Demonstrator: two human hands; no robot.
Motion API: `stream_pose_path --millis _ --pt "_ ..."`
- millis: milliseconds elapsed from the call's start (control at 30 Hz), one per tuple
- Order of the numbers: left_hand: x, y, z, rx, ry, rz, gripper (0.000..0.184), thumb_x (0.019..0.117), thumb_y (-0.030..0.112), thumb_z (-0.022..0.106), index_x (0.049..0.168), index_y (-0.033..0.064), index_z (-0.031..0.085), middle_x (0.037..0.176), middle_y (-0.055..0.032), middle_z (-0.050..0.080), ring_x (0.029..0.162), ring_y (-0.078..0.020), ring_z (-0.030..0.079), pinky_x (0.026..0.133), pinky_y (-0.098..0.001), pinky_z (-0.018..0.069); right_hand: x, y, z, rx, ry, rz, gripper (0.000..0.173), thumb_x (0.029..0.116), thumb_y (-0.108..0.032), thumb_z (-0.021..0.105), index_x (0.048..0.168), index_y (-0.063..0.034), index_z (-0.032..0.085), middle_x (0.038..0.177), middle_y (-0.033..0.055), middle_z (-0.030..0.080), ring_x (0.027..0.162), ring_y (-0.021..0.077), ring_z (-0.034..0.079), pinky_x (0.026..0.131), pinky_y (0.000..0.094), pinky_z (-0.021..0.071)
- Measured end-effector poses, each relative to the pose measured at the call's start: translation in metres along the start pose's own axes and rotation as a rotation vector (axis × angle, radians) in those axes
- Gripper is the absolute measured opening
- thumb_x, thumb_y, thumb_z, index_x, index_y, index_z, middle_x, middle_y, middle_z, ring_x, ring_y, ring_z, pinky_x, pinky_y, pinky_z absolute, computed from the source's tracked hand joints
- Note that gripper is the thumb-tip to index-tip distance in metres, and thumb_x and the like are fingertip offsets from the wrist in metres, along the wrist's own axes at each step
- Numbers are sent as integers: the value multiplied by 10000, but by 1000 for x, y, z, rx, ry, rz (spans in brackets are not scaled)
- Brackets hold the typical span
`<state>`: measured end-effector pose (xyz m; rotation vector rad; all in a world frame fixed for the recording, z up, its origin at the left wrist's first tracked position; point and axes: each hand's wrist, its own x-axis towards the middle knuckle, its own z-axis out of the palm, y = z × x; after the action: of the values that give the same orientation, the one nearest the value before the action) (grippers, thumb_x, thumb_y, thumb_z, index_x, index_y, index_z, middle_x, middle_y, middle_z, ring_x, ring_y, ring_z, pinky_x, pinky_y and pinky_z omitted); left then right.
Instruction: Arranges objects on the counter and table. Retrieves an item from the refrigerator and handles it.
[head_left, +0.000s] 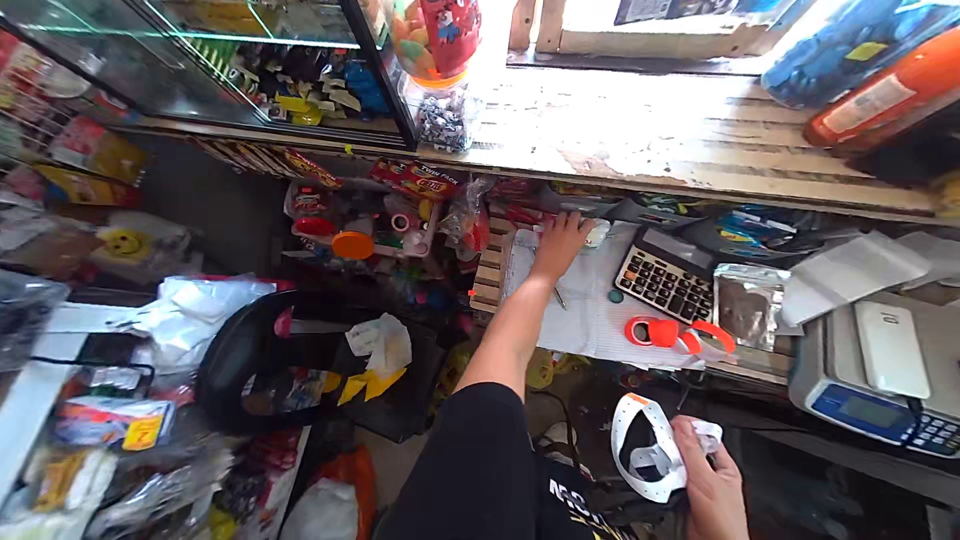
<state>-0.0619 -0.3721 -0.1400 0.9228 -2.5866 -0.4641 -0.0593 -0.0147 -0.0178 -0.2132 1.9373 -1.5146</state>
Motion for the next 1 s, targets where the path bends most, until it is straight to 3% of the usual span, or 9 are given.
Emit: stream_pose_path --millis 167,267,367,467,633,733,833,933,1000 --pt "-84 14 -63 -467 407 -88 290 970 35 647 1255 -14 639 1208 -196 664 1169 -319 636 1026 -474 523 8 -4 -1 26 44 12 137 1040 -61 466 1061 -88 599 793 -127 688 707 -48 663 683 149 582" --pt "-163 -12 -95 -622 496 -518 441 947 101 693 1316 -51 507 1183 -195 656 1075 -256 672 936 -424 578 10 -7 1 39 53 14 145 1054 -75 459 1057 -104 601 794 -144 687 717 -57 663 693 142 581" --pt "-200 -81 -116 -519 467 -917 459 964 125 662 1339 -86 501 1221 -275 621 1125 -359 631 972 -503 530 12 -8 8 36 47 8 147 1048 -68 459 1054 -107 600 799 -141 694 716 -51 670 684 146 587" --pt "-187 -163 -126 -454 539 -1118 457 948 126 678 1307 -122 539 1268 -361 563 1175 -477 569 1010 -588 468 13 -6 16 7 24 -31 140 1011 -47 497 1035 -122 613 811 -141 693 724 -41 665 684 153 581" --pt "-131 -241 -140 -659 676 -1027 606 979 207 676 1472 -36 419 1404 -294 528 1251 -381 578 1023 -500 518 9 -3 32 -3 5 -145 124 937 -34 591 1000 -133 631 825 -130 685 728 -37 656 681 143 574" --pt "-144 -192 -154 -548 646 -880 503 987 161 638 1406 -69 482 1365 -282 562 1230 -357 586 1034 -476 500 8 0 34 11 0 -214 181 836 -29 721 955 -147 652 827 -107 695 730 -4 665 678 165 588" --pt "-199 -71 -136 -741 470 -636 458 1012 265 606 1365 5 476 1206 -155 630 1055 -225 652 887 -407 570 6 5 34 -71 -41 -308 264 731 -71 831 907 -178 667 812 -120 679 723 -5 645 669 162 572" --pt "-241 53 -112 -1091 -63 -156 993 798 603 766 1478 -39 432 1479 -190 527 1392 -292 488 1167 -480 412 1 6 45 -55 -168 -381 250 740 -104 848 910 -190 686 810 -106 690 709 8 651 659 171 574" --pt "-255 115 -102 -1190 -371 7 1169 687 500 895 1544 -60 330 1538 -222 465 1441 -314 431 1211 -479 344 -7 5 54 109 -228 -377 245 756 -85 838 922 -191 691 834 -70 703 749 42 672 698 206 592"
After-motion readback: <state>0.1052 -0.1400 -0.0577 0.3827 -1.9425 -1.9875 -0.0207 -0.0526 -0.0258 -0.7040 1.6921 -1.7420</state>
